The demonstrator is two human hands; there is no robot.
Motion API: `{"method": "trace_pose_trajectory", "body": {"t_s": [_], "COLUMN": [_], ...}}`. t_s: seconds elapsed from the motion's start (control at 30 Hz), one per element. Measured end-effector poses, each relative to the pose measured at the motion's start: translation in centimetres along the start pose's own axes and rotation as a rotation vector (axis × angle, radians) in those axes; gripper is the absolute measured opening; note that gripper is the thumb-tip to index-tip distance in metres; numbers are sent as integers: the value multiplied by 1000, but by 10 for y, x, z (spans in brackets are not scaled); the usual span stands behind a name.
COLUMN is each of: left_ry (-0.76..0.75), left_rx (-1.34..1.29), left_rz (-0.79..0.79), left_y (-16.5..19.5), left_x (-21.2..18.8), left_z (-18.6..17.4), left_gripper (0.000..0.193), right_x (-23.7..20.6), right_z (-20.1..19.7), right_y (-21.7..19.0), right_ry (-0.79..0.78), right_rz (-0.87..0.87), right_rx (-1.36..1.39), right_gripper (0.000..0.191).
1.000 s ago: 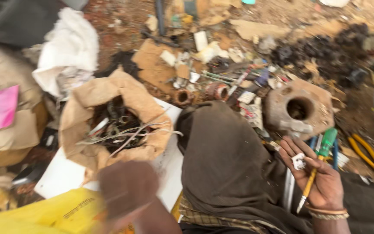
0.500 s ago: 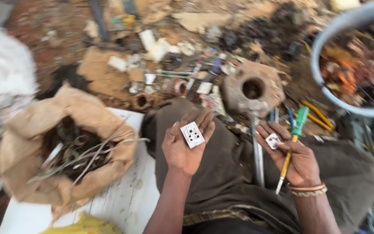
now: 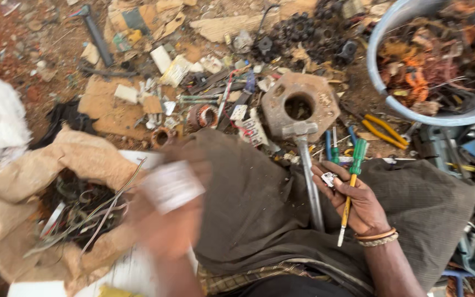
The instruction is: The person sits on the ground and uses a screwdriver and pliers to disassemble a small white electrical component. They remove screws, extract internal metal parts, and place the pieces into a nearby sack.
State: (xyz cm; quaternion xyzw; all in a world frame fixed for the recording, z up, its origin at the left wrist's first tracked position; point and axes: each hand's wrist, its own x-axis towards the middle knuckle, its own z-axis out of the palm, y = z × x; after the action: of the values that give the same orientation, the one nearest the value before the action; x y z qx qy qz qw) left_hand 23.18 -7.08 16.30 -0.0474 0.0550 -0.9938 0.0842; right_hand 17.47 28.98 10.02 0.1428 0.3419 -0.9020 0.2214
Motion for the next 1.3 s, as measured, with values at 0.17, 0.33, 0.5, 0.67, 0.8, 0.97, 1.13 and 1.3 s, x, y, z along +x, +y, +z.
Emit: {"method": "trace_pose_trajectory", "body": {"t_s": [0.17, 0.33, 0.5, 0.67, 0.8, 0.97, 1.13, 1.3], "left_ry": [-497, -54, 89, -465, -358, -176, -72, -134], "left_rx": [194, 575, 1512, 2173, 2186, 2011, 1797, 1923], "left_rz": [313, 406, -50, 32, 55, -98, -164, -18], "left_y": [70, 16, -78, -134, -160, -168, -183, -206], "left_x": [-17, 8, 9, 13, 33, 44, 58, 71], "left_z": [105, 114, 0, -23, -18, -37, -39, -34], "left_gripper": [38, 40, 41, 43, 26, 25, 31, 32], "right_x": [10, 18, 16, 19, 18, 24, 42, 58], "right_z": [9, 36, 33, 14, 9, 13, 13, 3], "right_y": [12, 9, 5, 14, 8, -17, -31, -48], "right_ry": [-35, -26, 5, 22, -74, 82, 59, 27], "right_rz": [39, 44, 2, -23, -65, 22, 12, -10], "right_rx": [-24, -111, -96, -172, -63, -193, -157, -161], "right_gripper": [57, 53, 47, 37, 33, 31, 30, 35]}}
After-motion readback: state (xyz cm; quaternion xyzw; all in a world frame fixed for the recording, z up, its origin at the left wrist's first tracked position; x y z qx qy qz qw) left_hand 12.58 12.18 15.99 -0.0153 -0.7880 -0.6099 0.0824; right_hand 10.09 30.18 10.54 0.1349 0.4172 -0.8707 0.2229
